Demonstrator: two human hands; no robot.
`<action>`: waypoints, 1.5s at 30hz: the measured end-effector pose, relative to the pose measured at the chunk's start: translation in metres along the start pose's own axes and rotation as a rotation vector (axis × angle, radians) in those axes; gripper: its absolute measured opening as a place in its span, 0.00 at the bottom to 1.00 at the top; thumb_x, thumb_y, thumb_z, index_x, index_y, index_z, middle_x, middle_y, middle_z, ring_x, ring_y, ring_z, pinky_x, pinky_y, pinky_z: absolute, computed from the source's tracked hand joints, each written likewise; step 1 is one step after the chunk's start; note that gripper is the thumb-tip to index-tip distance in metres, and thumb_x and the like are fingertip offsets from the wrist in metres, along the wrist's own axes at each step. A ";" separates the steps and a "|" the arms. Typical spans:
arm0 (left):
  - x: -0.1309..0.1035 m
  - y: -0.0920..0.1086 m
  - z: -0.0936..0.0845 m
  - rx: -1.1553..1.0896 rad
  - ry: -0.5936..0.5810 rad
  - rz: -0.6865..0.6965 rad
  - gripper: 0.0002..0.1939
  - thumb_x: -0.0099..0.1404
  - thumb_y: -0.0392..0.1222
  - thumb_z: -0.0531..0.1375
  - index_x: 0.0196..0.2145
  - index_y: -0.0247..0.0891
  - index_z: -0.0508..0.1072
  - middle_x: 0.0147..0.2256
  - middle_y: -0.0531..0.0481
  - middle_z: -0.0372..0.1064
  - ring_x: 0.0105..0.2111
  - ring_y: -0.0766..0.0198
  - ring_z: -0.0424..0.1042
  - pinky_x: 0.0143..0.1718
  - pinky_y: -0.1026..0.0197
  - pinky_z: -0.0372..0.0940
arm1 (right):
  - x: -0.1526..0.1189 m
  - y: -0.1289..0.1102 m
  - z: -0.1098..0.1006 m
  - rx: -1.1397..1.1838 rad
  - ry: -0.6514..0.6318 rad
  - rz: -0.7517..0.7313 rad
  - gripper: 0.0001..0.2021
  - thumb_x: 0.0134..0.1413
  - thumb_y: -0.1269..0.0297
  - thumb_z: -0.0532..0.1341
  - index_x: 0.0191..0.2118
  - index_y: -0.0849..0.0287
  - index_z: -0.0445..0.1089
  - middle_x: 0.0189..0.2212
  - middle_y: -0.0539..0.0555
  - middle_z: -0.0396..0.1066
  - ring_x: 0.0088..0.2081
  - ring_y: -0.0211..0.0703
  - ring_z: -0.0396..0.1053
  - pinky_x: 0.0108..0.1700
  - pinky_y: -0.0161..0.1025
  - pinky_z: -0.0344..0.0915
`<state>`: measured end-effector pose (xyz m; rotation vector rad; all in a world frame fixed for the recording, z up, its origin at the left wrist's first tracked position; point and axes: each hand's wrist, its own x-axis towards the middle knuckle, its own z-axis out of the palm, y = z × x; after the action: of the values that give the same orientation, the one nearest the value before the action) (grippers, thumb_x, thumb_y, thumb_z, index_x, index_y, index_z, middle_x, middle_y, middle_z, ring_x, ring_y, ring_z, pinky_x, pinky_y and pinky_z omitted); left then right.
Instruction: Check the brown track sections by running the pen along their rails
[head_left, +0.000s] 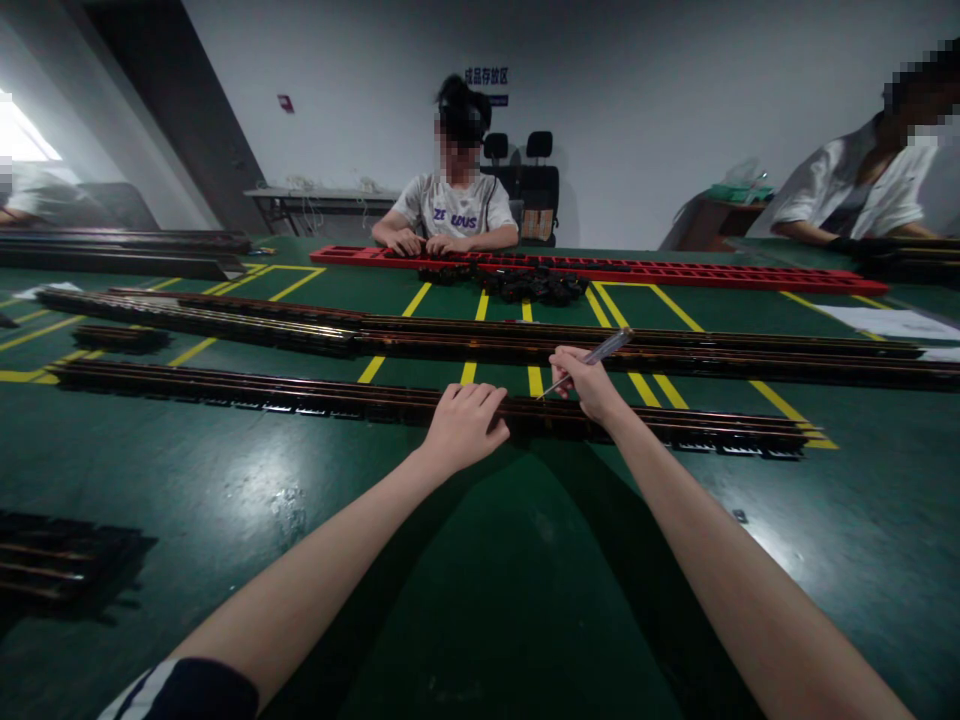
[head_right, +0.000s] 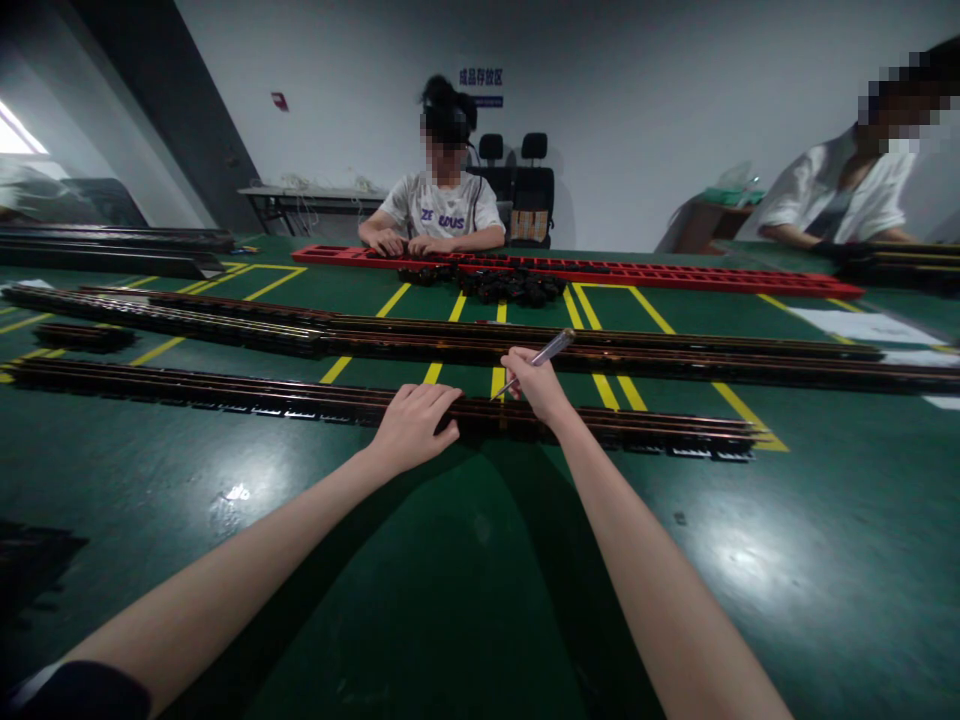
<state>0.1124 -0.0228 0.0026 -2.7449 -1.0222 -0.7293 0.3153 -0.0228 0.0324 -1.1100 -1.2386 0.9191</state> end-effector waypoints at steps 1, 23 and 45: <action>0.000 0.000 0.000 0.000 -0.001 0.000 0.19 0.66 0.41 0.53 0.51 0.32 0.71 0.48 0.41 0.73 0.47 0.54 0.72 0.49 0.50 0.64 | 0.000 0.000 0.000 -0.004 -0.003 0.000 0.18 0.41 0.58 0.64 0.13 0.56 0.56 0.10 0.44 0.54 0.13 0.30 0.51 0.14 0.30 0.50; 0.001 -0.001 0.001 0.004 0.003 -0.004 0.19 0.64 0.40 0.54 0.51 0.34 0.71 0.47 0.41 0.74 0.47 0.53 0.72 0.49 0.49 0.64 | 0.002 0.002 0.000 -0.010 -0.002 -0.010 0.20 0.42 0.57 0.64 0.13 0.57 0.55 0.10 0.44 0.54 0.12 0.29 0.51 0.14 0.30 0.51; 0.001 0.000 0.000 0.011 -0.003 -0.003 0.19 0.65 0.41 0.53 0.51 0.33 0.71 0.47 0.41 0.74 0.47 0.54 0.72 0.49 0.51 0.64 | 0.001 0.002 0.000 -0.004 0.010 0.001 0.17 0.41 0.60 0.63 0.13 0.57 0.56 0.10 0.44 0.54 0.12 0.29 0.51 0.14 0.30 0.49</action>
<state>0.1129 -0.0222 0.0036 -2.7365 -1.0280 -0.7176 0.3151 -0.0213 0.0311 -1.1170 -1.2329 0.9109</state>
